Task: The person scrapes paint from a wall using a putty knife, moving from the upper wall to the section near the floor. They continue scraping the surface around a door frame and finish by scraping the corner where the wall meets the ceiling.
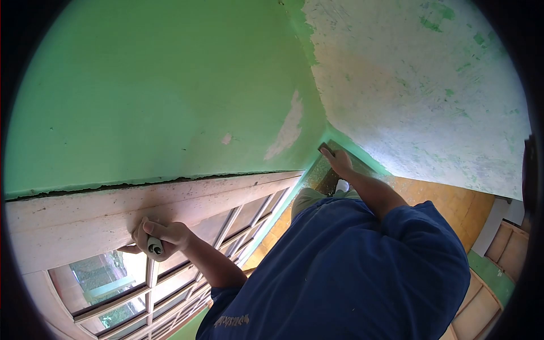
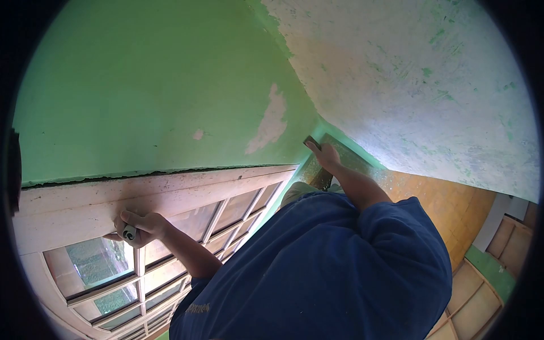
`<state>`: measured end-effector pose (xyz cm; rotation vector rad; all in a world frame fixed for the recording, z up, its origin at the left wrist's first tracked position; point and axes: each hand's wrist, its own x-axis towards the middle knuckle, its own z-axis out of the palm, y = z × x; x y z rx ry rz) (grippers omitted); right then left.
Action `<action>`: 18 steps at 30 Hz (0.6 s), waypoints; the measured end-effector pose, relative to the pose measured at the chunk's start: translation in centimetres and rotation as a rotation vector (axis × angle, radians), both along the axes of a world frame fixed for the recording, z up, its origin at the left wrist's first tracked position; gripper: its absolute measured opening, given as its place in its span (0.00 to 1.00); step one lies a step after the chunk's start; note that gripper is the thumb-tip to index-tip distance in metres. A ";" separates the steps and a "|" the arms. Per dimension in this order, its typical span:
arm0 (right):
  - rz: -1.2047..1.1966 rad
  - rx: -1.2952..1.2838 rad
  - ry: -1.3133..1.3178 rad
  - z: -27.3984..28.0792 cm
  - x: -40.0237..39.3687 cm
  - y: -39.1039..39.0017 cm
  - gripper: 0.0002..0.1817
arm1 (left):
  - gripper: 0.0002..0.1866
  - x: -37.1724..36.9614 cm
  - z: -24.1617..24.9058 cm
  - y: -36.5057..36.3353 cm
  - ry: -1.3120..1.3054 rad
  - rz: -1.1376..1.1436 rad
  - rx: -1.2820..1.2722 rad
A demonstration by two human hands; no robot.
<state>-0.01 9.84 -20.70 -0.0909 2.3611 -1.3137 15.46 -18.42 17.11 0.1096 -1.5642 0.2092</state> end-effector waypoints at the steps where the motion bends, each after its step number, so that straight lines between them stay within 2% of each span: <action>1: 0.001 0.058 -0.017 -0.4 0.5 0.7 0.40 | 0.16 0.0 0.0 0.0 -0.002 -0.010 -0.004; 3: 0.004 0.112 -0.033 -1.3 0.6 0.4 0.40 | 0.16 0.0 0.0 -0.1 -0.004 -0.019 -0.010; 5: 0.020 0.056 0.082 -2.1 0.1 -0.8 0.40 | 0.15 -0.1 0.0 -0.1 0.003 -0.037 -0.012; 9: -0.007 -0.142 0.068 3.9 -4.5 -8.1 0.38 | 0.14 -0.1 0.0 0.0 0.000 -0.014 0.003; 13: -0.045 -0.263 0.151 6.6 -5.1 -8.4 0.37 | 0.14 0.2 0.1 -0.5 -0.026 -0.030 -0.029; 15: -0.182 -0.448 0.251 7.5 -4.1 -7.3 0.37 | 0.13 0.4 -0.2 -0.4 -0.047 -0.018 -0.018; 16: -0.175 -0.449 0.251 6.3 -3.8 -6.9 0.37 | 0.13 0.3 -0.2 -0.4 -0.039 -0.020 -0.004; 18: -0.187 -0.226 0.026 2.1 -3.5 -5.5 0.37 | 0.13 0.2 -0.1 -0.2 -0.026 -0.017 0.005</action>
